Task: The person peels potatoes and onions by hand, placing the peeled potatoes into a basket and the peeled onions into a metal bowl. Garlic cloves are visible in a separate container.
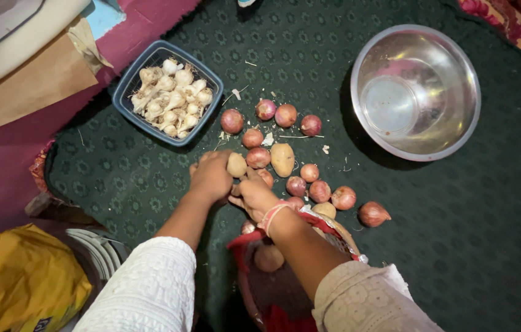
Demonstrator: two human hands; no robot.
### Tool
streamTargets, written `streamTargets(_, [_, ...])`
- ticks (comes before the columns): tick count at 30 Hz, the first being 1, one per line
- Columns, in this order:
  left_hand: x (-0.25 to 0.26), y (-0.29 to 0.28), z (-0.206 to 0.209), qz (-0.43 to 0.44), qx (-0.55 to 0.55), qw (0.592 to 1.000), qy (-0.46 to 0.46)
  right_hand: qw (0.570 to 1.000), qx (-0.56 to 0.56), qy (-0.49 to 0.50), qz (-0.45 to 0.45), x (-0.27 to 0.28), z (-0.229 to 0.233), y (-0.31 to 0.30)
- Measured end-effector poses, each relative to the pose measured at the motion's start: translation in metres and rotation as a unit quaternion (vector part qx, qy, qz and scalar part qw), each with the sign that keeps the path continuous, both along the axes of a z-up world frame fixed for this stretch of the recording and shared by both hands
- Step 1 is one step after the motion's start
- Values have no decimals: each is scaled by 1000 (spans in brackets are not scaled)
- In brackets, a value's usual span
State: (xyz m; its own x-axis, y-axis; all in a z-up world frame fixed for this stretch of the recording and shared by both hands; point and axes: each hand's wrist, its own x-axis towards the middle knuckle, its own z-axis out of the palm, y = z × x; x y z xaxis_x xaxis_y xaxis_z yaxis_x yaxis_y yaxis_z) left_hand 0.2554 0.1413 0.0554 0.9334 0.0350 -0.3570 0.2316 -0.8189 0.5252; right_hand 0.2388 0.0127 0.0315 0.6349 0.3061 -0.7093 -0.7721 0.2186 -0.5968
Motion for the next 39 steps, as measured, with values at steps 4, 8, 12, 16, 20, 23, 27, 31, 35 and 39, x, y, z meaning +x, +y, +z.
streamTargets(4, [-5,2,0,62,-26,996,-51,1000,-23,-10,-15,3,-2,-4])
streamTargets(8, [-13,-6,5,150,-90,975,-136,998,-32,-45,-17,3,6,-12])
streamTargets(12, [-30,-19,16,179,-120,962,-171,995,-16,-91,-46,-12,14,-28])
streamTargets(16, [-50,-38,28,206,-186,941,-196,989,-19,-117,-88,-29,13,-46])
streamTargets(20, [-73,-58,37,225,-210,934,-183,987,-34,-124,-101,-44,11,-69])
streamTargets(23, [-89,-69,39,206,-248,926,-195,984,-88,-131,-87,-60,11,-84])
streamTargets(27, [-113,-86,35,191,-252,930,-189,980,-114,-141,-86,-85,15,-101])
streamTargets(31, [-149,-101,26,183,-236,933,-201,983,-123,-108,-88,-116,10,-119])
streamTargets(35, [-178,-114,20,145,-223,938,-221,972,-142,-156,-106,-144,-9,-133])
streamTargets(39, [-213,-126,12,164,-277,940,-111,971,-149,-163,-88,-171,-30,-152])
